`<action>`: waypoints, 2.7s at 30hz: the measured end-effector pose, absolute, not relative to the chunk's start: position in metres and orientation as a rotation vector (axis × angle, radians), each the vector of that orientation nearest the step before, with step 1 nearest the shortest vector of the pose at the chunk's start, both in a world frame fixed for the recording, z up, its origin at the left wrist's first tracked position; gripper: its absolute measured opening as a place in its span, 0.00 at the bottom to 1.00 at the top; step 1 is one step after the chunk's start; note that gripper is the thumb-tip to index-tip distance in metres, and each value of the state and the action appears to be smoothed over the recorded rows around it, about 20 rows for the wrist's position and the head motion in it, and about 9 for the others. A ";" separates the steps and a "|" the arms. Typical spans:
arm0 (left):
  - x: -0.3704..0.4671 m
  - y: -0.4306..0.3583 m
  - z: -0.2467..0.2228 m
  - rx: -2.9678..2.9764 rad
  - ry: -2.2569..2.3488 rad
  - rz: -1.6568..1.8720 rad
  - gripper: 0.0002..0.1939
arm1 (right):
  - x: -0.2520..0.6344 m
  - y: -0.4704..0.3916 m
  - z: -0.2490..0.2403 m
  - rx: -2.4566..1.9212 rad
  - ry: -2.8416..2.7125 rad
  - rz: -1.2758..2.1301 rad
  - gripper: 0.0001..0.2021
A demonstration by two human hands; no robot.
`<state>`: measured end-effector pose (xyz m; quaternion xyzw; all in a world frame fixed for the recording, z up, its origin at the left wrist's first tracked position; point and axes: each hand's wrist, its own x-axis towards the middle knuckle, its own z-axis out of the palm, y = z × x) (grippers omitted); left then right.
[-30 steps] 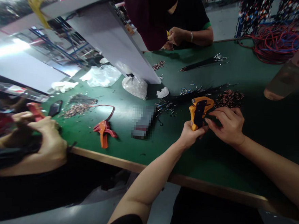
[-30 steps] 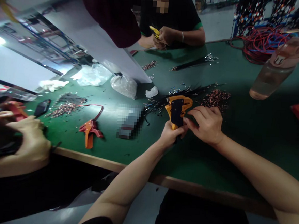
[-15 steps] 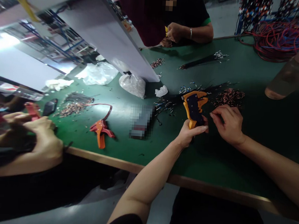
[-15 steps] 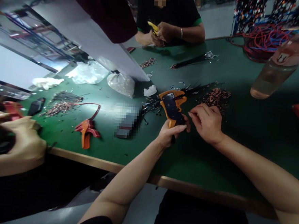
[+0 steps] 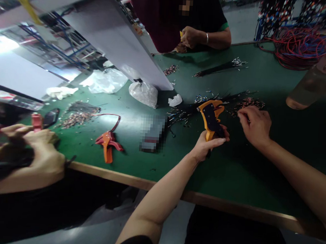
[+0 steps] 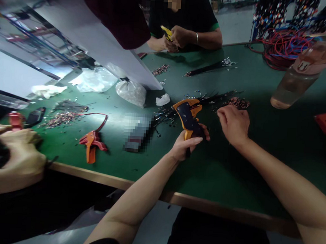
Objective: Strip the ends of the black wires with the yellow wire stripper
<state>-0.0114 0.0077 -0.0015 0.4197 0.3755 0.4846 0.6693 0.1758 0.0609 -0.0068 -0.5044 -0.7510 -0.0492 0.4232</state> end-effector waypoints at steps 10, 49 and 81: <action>-0.026 0.015 0.012 1.101 1.086 1.006 0.23 | 0.225 0.103 -0.016 -1.597 -1.854 -0.135 0.11; -0.010 0.006 0.007 0.886 0.878 1.160 0.22 | 0.281 0.037 0.000 -1.996 -1.804 0.221 0.08; -0.022 0.011 0.001 0.819 0.815 0.969 0.20 | 0.200 -0.025 -0.008 -0.935 -1.609 1.355 0.09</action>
